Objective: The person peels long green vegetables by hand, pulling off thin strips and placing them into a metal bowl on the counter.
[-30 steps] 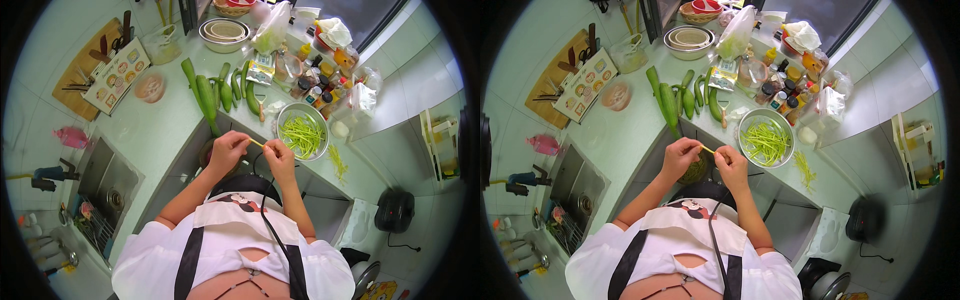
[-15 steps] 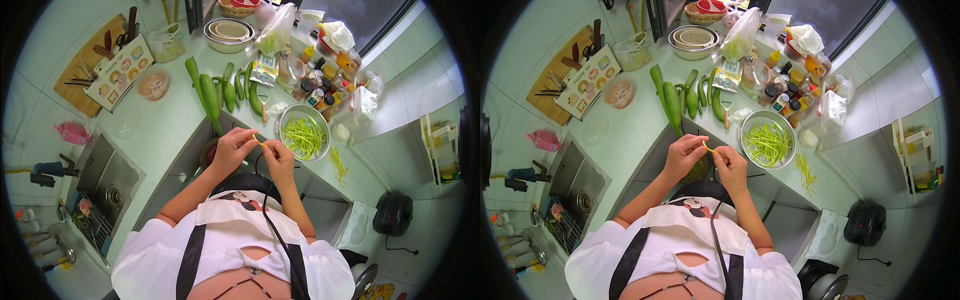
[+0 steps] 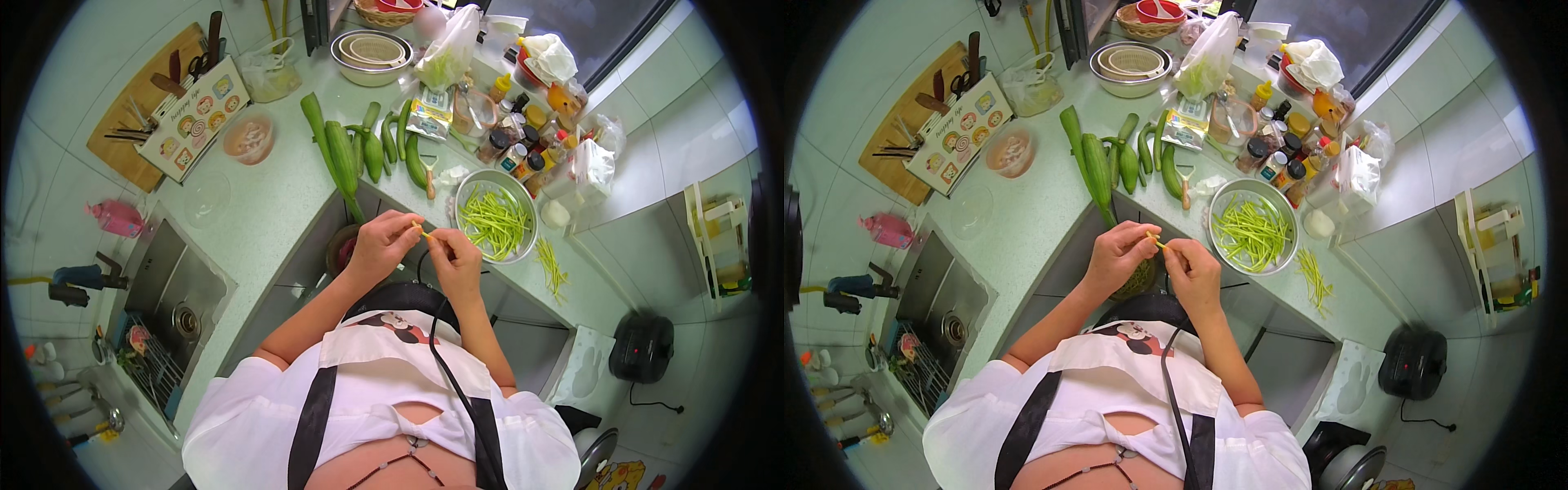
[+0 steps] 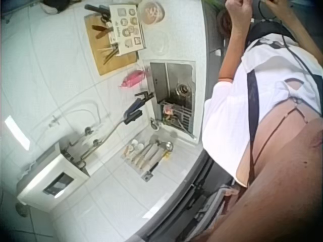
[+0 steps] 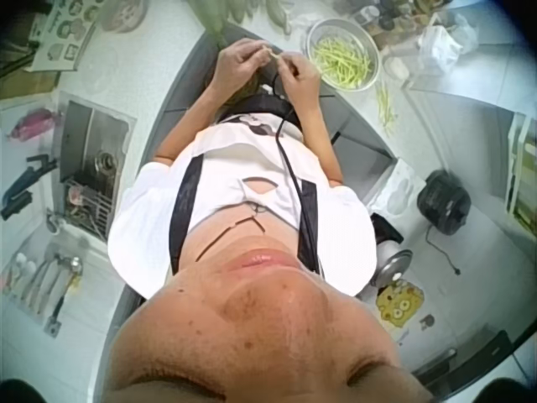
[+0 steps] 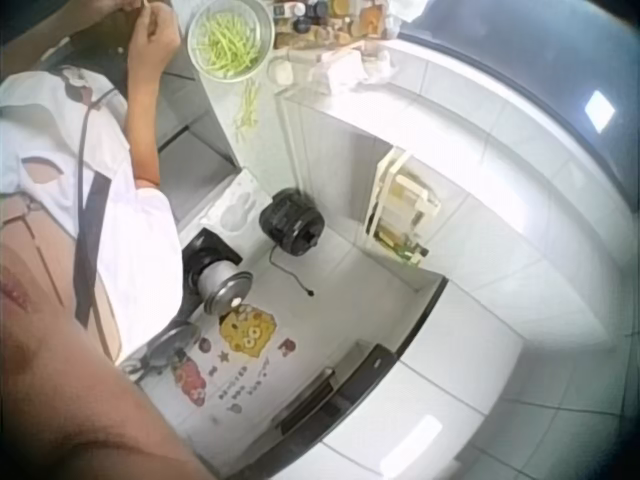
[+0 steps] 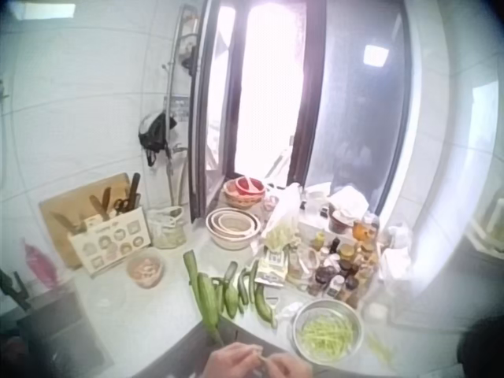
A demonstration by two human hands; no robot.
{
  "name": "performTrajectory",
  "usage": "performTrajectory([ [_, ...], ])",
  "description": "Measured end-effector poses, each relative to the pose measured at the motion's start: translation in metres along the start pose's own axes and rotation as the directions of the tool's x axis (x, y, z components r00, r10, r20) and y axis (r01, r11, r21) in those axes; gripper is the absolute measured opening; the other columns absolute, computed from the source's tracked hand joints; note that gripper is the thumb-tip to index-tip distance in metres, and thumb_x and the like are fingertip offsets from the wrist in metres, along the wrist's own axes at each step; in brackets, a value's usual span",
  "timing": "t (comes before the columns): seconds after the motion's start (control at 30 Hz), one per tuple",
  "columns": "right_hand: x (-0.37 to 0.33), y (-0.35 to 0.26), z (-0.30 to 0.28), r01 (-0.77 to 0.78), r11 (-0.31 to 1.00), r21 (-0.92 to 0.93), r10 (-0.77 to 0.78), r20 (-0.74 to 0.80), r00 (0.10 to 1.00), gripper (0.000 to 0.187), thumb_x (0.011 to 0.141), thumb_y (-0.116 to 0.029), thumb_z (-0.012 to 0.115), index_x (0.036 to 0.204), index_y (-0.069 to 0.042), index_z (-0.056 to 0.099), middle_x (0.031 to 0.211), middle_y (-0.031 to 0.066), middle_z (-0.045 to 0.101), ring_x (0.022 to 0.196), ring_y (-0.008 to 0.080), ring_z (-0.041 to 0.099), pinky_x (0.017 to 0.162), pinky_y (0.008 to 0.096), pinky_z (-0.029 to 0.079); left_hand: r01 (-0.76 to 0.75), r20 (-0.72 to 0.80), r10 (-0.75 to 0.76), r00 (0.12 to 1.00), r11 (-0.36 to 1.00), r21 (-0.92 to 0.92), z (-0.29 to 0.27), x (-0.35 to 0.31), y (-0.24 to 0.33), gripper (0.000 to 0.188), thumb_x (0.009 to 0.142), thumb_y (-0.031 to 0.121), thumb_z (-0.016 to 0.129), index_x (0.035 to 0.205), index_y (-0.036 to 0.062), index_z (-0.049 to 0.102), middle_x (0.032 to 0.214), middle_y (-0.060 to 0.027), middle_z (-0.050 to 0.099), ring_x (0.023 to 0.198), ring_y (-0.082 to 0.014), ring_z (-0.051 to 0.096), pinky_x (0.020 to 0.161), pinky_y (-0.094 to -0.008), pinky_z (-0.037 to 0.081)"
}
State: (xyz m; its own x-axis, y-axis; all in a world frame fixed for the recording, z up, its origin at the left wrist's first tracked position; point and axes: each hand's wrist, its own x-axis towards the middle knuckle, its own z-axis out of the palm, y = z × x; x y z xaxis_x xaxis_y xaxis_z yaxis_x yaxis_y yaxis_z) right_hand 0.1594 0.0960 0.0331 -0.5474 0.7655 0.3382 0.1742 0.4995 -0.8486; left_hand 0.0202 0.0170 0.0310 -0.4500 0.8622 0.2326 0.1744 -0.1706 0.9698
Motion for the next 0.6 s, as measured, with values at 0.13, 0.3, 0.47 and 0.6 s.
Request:
performTrajectory([
  [0.13, 0.0, -0.001, 0.0, 0.032, 0.999, -0.042, -0.032, -0.005, 0.999, 0.006, 0.081, -0.005, 0.065, 0.086, -0.004, 0.063, 0.067, 0.0067, 0.052, 0.052, 0.0142, 0.047, 0.05, 0.0271, 0.039, -0.001, 0.014, 0.0, 1.0, 0.999, 0.038, -0.001, 0.0, -0.003, 0.016, 0.089, 0.006, 0.061, 0.101, -0.0023, 0.066, 0.086, -0.0049, 0.062, 0.071, -0.0082, 0.061, 0.064, -0.02, 0.05],
  [0.3, -0.001, -0.001, -0.001, 0.034, 0.998, -0.052, -0.035, -0.012, 0.999, 0.006, 0.081, -0.005, 0.065, 0.087, -0.004, 0.063, 0.067, 0.0072, 0.052, 0.052, 0.0151, 0.048, 0.05, 0.0274, 0.039, -0.003, -0.001, 0.003, 1.0, 1.0, -0.02, 0.002, 0.001, -0.005, 0.014, 0.088, 0.007, 0.062, 0.097, -0.0019, 0.068, 0.079, -0.0046, 0.062, 0.066, -0.0085, 0.061, 0.06, -0.0206, 0.05],
  [0.47, -0.002, -0.004, -0.001, 0.03, 0.999, -0.038, -0.031, -0.012, 0.999, 0.005, 0.082, -0.006, 0.065, 0.086, -0.003, 0.063, 0.065, 0.0044, 0.05, 0.051, 0.0107, 0.044, 0.048, 0.0254, 0.036, 0.009, 0.005, -0.009, 1.0, 0.999, 0.032, 0.003, 0.002, -0.008, 0.013, 0.087, 0.006, 0.062, 0.095, -0.002, 0.068, 0.078, -0.0048, 0.061, 0.065, -0.0083, 0.06, 0.059, -0.0205, 0.05],
  [0.6, -0.002, 0.012, -0.006, -0.148, 0.985, 0.087, 0.152, -0.04, 0.988, 0.005, 0.083, -0.006, 0.064, 0.085, -0.001, 0.062, 0.059, -0.0012, 0.044, 0.051, 0.0057, 0.037, 0.047, 0.0234, 0.03, -0.005, 0.081, 0.009, 0.997, 0.999, -0.05, 0.003, 0.006, -0.017, 0.012, 0.088, 0.005, 0.061, 0.095, -0.0022, 0.067, 0.083, -0.0049, 0.059, 0.064, -0.0083, 0.059, 0.06, -0.0202, 0.049],
])
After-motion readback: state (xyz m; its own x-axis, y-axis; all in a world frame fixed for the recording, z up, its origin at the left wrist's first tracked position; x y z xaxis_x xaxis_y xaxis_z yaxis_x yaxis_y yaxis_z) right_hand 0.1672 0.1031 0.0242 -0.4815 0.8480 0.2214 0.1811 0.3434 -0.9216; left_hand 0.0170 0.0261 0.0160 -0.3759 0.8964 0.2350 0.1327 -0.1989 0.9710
